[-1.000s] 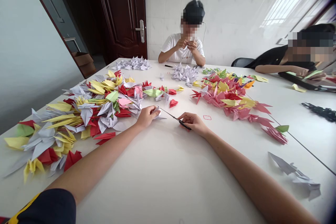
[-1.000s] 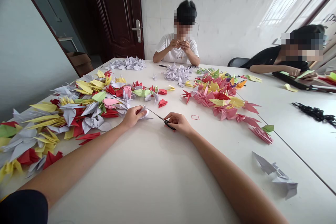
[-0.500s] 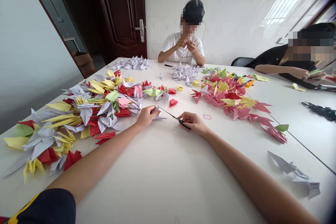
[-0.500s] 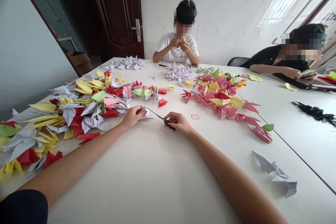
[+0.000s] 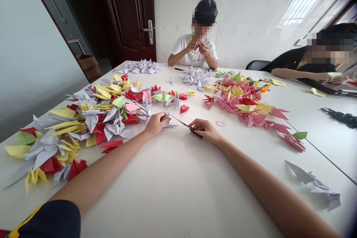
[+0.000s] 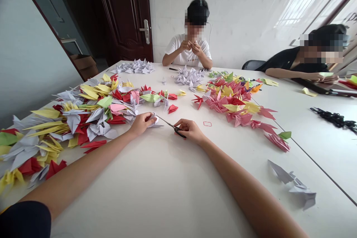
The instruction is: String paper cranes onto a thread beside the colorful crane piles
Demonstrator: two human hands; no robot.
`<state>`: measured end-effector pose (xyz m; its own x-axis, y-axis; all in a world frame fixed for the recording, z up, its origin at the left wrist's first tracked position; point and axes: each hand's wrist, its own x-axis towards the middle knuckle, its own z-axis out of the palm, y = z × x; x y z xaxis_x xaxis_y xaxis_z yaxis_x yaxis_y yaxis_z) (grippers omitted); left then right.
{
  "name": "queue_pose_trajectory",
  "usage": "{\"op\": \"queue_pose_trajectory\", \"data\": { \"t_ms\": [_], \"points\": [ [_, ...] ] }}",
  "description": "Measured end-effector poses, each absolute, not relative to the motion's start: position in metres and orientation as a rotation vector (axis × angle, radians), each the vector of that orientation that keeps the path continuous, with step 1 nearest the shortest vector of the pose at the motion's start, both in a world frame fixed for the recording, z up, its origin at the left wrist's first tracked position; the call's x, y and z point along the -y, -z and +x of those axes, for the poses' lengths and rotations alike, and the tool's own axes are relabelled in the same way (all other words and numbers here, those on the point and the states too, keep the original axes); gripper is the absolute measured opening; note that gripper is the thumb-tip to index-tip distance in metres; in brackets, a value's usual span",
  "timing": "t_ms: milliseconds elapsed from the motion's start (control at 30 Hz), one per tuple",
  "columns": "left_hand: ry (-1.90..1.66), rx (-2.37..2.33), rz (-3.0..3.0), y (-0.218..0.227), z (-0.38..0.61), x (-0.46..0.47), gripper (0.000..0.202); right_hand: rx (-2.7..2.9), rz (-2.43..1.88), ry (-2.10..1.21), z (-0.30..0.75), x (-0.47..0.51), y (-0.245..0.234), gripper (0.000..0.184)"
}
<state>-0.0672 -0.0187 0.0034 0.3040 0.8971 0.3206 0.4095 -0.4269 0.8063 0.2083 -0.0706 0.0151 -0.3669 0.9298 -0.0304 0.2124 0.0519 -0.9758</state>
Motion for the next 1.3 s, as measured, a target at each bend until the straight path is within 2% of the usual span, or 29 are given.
{"op": "queue_pose_trajectory", "data": {
  "t_ms": [533, 900, 1300],
  "points": [
    [-0.94, -1.274, 2.129, -0.009, -0.061, 0.021, 0.033, 1.821, -1.246, -1.118, 0.21, 0.071, -0.009, 0.04],
    [-1.092, -1.202, 1.997, -0.006, -0.064, 0.018, 0.036, 1.704, -1.171, -1.313, 0.212, 0.07, -0.012, 0.045],
    [-1.151, -1.201, 1.897, 0.003, -0.067, 0.013, 0.034, 1.733, -1.217, -1.262, 0.21, 0.067, -0.005, 0.043]
  ]
}}
